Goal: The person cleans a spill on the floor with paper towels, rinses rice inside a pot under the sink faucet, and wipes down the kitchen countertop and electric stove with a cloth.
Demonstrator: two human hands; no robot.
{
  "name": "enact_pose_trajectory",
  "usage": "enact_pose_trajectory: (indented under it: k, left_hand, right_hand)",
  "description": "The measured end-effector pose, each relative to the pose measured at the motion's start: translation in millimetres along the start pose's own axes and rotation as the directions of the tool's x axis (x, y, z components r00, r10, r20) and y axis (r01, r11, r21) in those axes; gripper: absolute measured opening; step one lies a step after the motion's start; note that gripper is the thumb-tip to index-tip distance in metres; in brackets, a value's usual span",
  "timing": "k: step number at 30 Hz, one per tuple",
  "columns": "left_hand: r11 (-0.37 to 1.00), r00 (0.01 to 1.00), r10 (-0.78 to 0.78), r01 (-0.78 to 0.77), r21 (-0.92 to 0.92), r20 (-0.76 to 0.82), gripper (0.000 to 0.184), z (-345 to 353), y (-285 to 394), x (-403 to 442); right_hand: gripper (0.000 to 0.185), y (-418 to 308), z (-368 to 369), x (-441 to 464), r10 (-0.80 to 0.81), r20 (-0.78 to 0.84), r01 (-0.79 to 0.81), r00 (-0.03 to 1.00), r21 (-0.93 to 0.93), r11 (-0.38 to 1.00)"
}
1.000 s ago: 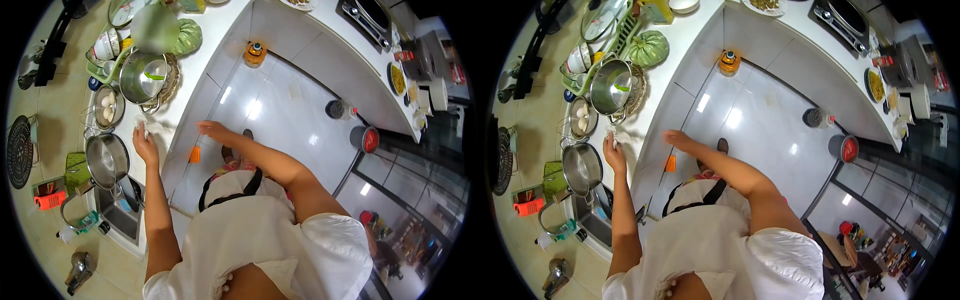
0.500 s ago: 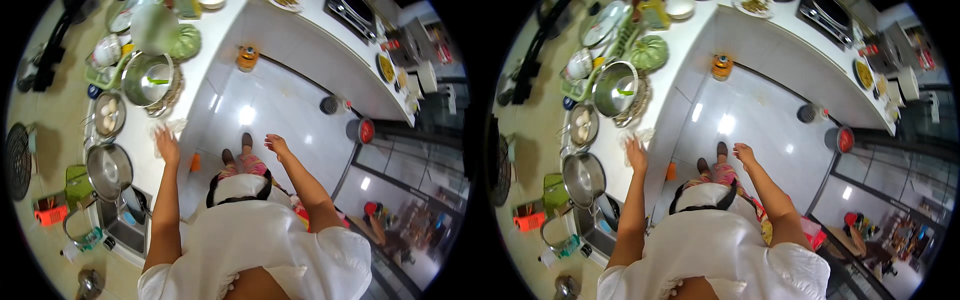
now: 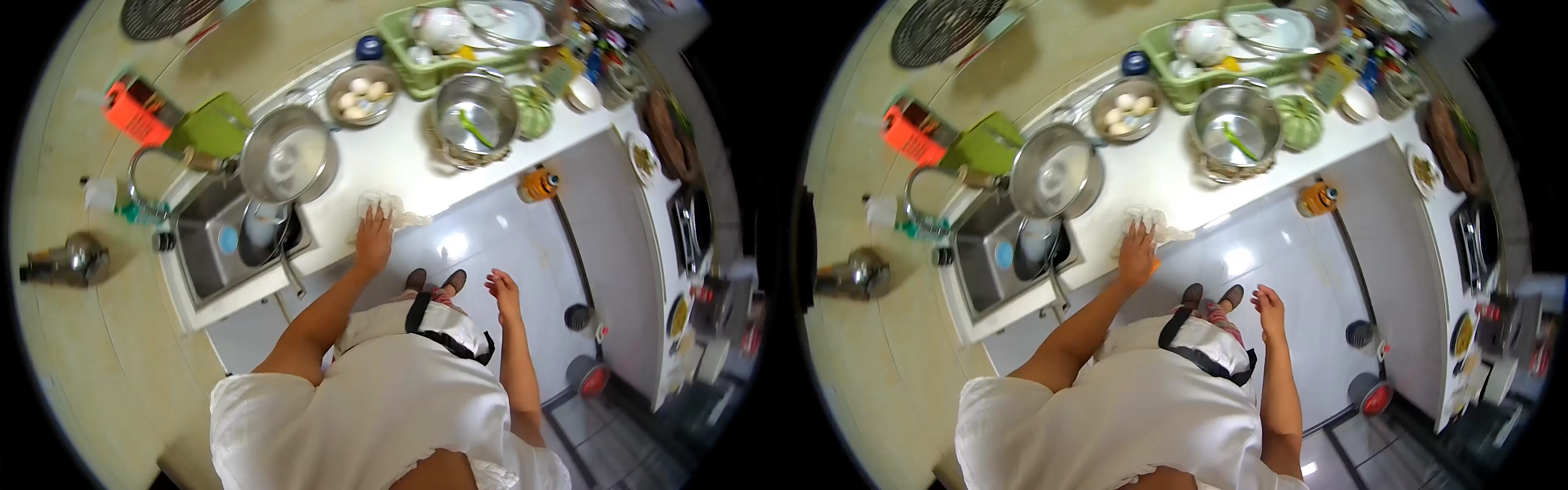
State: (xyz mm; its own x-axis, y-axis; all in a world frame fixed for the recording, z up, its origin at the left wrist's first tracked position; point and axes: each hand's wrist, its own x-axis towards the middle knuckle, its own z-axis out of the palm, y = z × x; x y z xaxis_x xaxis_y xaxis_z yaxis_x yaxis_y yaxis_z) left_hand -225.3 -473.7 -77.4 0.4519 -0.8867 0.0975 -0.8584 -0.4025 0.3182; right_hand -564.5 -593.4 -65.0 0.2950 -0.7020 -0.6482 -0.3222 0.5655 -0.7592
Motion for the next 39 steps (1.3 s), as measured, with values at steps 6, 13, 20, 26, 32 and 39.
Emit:
enact_pose_trajectory:
  k: [6, 13, 20, 26, 32, 39]
  left_hand:
    - [0.975, 0.971, -0.220, 0.222, 0.014, -0.097, 0.046, 2.4, -24.4, 18.0]
    - [0.930, 0.922, -0.367, 0.365, -0.036, -0.127, 0.040, 33.2, -48.4, 104.3]
    - [0.948, 0.947, -0.221, 0.154, -0.277, -0.231, 0.021, 12.8, -14.9, 21.6]
    - [0.788, 0.713, -0.560, 0.302, -0.537, -0.422, 0.037, 10.7, 3.0, 53.7]
    - [0.608, 0.759, -0.651, 0.502, -0.615, -0.024, 0.075, -42.3, 46.7, 88.8]
    - [0.638, 0.725, -0.630, 0.280, -0.718, -0.278, 0.053, -59.5, 115.3, 28.1]
  right_hand:
    - [0.037, -7.2, 14.6, -0.5, 0.070, 0.025, -0.067, 0.997, -0.108, 0.992]
    - [0.038, -51.6, 64.9, 14.1, -0.013, 0.188, 0.059, 0.982, -0.241, 0.969]
    - [0.037, -82.5, 112.8, 26.0, -0.004, 0.425, 0.194, 0.905, -0.405, 0.894]
    - [0.035, -103.9, 130.6, 37.1, 0.042, 0.608, 0.275, 0.793, -0.419, 0.865]
    - [0.042, -131.2, 137.5, 60.4, 0.043, 0.752, 0.407, 0.658, -0.403, 0.820]
    - [0.038, -123.1, 118.1, 60.2, 0.204, 0.805, 0.407, 0.557, -0.478, 0.778]
